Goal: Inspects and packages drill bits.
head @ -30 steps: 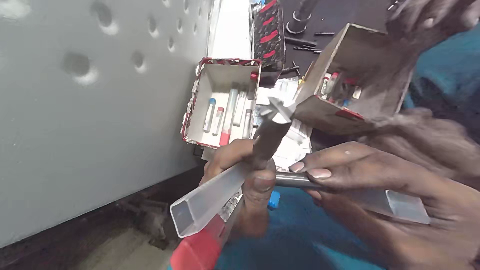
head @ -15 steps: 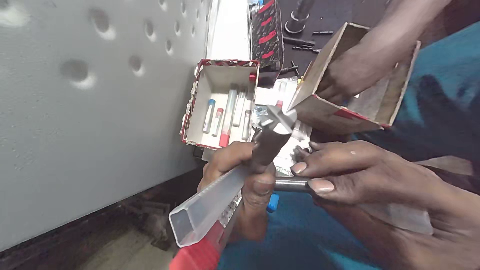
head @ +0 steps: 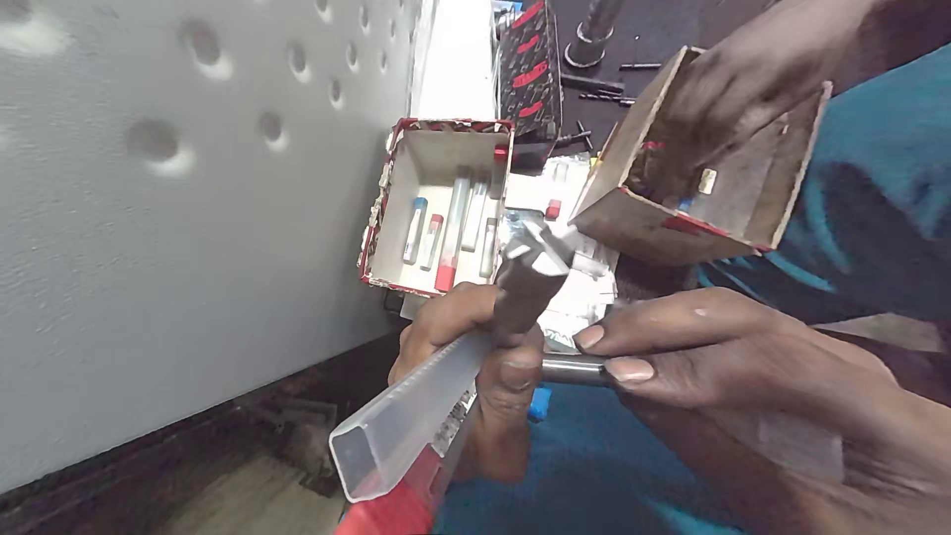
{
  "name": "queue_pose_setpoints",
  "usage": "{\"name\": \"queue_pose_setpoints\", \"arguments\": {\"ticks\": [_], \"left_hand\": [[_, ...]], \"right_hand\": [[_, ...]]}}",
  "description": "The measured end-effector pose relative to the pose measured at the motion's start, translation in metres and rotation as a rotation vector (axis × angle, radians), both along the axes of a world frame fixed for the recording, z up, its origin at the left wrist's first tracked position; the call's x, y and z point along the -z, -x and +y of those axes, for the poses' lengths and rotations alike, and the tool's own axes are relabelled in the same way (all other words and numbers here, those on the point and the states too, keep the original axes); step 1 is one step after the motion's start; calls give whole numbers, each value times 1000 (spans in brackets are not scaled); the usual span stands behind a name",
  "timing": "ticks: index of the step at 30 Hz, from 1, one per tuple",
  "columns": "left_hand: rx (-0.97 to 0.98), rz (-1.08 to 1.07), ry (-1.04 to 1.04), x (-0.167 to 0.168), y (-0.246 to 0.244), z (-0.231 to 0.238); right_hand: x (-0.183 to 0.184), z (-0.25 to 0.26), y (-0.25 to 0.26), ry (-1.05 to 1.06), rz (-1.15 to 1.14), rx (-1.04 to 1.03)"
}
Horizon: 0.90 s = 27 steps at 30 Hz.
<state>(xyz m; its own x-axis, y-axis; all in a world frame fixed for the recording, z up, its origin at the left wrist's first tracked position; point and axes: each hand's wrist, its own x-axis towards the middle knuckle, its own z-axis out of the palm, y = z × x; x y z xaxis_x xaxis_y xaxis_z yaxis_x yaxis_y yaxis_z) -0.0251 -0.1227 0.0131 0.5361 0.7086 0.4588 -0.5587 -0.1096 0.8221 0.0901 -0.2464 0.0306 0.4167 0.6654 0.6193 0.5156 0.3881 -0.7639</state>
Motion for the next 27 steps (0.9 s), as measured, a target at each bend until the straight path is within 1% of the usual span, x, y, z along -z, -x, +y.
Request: {"name": "queue_pose_setpoints", "arguments": {"ticks": [11, 16, 19, 23, 27], "left_hand": [[-7, -9, -6, 0, 2, 1], [-2, 20, 9, 0, 2, 0], [34, 19, 25, 4, 3, 1], [40, -8, 9, 7, -4, 0], [47, -41, 7, 8, -12, -2]], "right_hand": [[-3, -6, 1, 101, 0, 5], [-3, -6, -1, 103, 15, -27], [1, -2, -3, 62, 83, -68], [3, 4, -1, 0, 200, -72], [3, 12, 1, -68, 219, -36]]}}
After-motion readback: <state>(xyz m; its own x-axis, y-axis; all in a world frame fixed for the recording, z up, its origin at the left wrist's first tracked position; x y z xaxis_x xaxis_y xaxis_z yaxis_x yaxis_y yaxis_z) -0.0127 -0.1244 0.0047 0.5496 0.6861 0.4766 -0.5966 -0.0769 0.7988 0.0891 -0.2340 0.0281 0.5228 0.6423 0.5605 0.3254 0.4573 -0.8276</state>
